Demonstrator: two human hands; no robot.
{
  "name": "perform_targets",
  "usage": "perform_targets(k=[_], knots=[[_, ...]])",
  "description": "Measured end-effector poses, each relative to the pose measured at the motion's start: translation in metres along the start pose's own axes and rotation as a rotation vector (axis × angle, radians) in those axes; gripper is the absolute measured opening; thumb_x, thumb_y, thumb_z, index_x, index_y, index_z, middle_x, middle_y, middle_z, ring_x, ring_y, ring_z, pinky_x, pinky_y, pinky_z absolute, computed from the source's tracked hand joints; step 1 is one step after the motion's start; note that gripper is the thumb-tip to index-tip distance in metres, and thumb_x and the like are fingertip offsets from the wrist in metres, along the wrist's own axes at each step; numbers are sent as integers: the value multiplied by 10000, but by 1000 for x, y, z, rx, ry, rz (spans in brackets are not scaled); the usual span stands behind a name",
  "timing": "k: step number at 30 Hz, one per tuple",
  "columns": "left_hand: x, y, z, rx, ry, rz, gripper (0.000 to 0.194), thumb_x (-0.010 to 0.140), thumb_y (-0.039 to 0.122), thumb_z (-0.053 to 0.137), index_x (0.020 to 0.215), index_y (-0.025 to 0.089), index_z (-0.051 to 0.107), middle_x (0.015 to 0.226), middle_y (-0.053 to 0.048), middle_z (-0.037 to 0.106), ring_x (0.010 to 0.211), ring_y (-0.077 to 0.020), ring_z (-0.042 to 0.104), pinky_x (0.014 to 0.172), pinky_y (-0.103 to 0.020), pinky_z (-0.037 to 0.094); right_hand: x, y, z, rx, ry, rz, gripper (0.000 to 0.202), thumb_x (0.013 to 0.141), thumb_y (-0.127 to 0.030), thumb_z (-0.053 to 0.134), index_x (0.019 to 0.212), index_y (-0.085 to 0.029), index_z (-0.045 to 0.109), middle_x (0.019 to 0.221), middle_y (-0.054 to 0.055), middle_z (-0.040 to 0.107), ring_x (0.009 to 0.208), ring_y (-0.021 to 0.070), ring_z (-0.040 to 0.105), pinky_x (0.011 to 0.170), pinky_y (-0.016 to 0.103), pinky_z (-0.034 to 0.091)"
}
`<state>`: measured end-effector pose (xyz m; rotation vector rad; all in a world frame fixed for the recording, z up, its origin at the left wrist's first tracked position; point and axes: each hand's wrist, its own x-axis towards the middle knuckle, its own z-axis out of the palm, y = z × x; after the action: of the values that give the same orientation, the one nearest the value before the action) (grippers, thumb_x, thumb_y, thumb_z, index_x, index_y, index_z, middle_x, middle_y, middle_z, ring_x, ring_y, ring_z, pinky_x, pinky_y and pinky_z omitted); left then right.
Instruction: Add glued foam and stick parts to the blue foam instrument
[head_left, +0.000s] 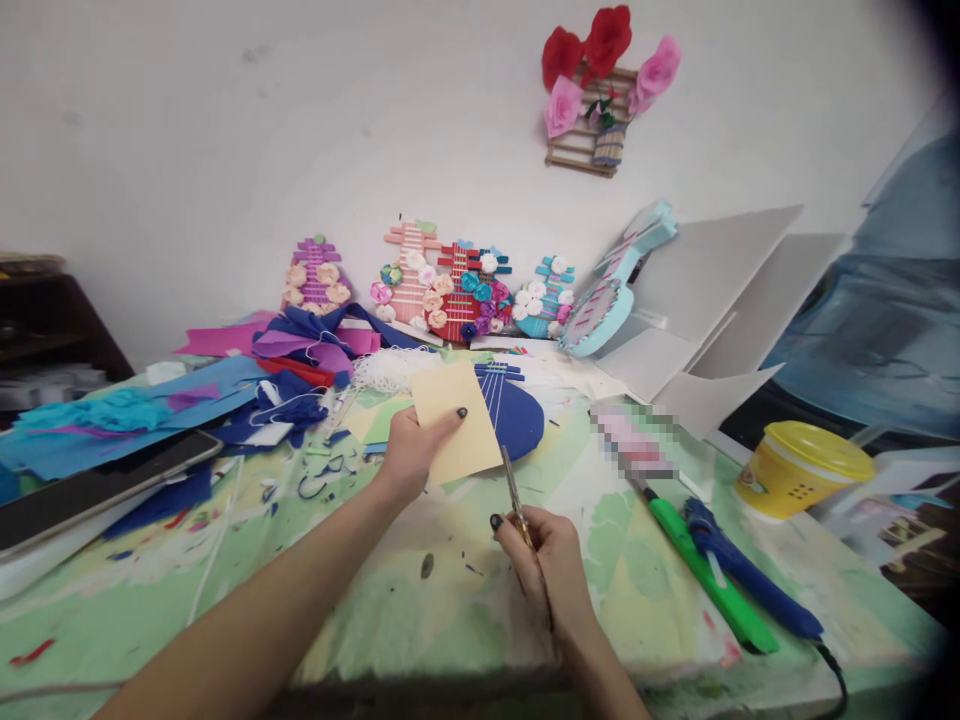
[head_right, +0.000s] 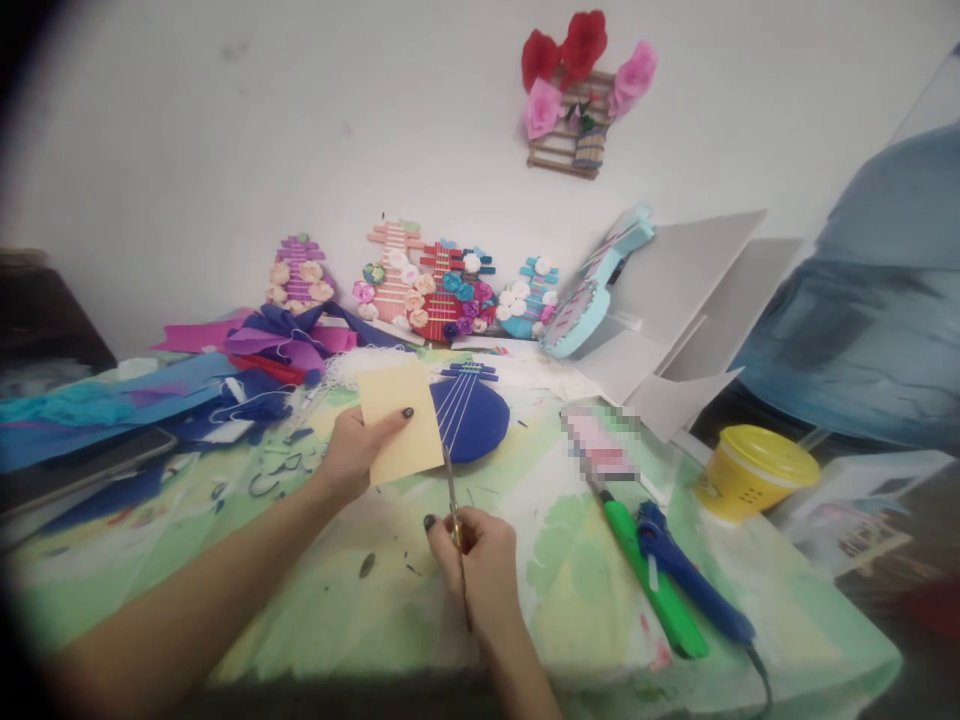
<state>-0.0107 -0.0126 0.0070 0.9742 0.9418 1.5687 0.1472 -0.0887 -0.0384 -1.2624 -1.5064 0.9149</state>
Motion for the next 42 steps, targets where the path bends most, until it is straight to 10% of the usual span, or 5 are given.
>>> perform_targets(k=[42], knots=[[-11, 1, 7, 66, -50, -62, 310, 591, 305, 762, 796, 88, 678, 845, -124, 723, 622, -210, 660, 557, -305, 548, 2, 1, 1, -38, 1, 10, 275, 739, -372, 549, 574, -170, 462, 494, -54, 333, 476, 79, 298, 440, 209, 220]])
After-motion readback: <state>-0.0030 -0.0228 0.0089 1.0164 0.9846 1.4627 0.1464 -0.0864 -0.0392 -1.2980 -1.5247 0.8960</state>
